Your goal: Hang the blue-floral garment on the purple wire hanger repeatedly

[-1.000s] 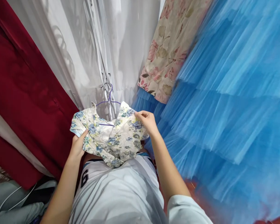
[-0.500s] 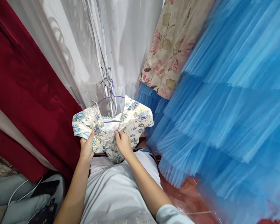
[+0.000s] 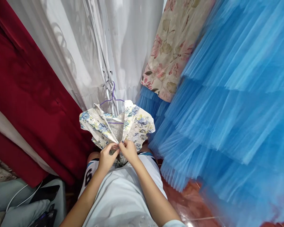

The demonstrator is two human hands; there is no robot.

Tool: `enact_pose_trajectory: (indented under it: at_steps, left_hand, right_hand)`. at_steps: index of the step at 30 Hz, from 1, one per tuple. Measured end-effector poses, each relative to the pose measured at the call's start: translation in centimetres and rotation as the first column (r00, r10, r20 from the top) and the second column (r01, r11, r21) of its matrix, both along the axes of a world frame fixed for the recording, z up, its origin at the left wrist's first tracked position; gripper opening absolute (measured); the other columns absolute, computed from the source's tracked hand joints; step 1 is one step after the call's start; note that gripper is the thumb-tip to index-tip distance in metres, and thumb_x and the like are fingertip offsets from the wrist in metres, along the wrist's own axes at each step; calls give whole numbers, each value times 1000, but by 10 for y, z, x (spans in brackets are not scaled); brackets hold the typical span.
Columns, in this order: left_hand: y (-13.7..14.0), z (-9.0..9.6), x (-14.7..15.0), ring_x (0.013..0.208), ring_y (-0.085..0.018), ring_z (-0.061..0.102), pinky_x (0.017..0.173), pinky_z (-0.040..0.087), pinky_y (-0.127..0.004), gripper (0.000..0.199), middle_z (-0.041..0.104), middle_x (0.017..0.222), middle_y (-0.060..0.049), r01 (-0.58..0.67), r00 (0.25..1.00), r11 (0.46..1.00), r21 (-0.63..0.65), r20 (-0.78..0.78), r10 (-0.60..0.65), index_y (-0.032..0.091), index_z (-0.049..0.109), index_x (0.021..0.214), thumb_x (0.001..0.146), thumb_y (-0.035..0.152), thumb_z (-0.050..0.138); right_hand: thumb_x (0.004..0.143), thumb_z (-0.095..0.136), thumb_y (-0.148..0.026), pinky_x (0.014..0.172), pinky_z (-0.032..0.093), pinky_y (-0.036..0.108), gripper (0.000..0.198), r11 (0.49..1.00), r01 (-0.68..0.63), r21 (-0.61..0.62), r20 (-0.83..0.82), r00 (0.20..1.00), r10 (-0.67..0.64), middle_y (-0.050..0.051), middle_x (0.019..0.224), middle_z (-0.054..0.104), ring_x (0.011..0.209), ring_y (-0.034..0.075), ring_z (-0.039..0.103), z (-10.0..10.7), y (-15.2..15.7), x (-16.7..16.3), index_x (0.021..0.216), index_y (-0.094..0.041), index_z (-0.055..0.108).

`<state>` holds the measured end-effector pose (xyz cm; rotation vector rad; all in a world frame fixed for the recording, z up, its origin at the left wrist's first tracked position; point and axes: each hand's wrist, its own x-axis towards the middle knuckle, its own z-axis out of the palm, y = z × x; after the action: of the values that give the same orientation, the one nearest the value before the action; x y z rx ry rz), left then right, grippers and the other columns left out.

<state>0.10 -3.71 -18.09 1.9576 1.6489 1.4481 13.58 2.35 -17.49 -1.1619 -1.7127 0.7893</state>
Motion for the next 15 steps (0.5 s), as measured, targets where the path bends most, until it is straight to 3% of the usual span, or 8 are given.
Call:
enact_pose_trajectory:
  at_steps: [4,11,15]
  left_hand:
    - [10,4,0,95,-21,64,85,50,-34,16,67,97,-4,97,993,995,4,-66,-97,22,59,99,85,23,64]
    - [16,-1,0,88,-18,65,82,50,-30,8,67,91,-3,117,993,991,58,-11,-116,21,59,93,87,16,56]
    - [11,1,1,85,-17,65,80,50,-29,9,68,91,-3,98,995,992,79,3,-99,21,63,95,90,19,55]
  right_hand:
    - [79,51,-33,48,20,24,33,1000,-20,-3,-37,999,20,-5,46,34,47,9,32,1,3,5,51,-20,38]
    - [82,50,-38,45,20,23,38,995,-88,-36,-119,989,83,-6,47,29,46,9,28,3,-2,8,52,-21,34]
    - [81,60,-46,52,33,23,30,973,-231,-26,-280,936,215,-5,59,45,55,12,43,-4,-6,11,73,-20,48]
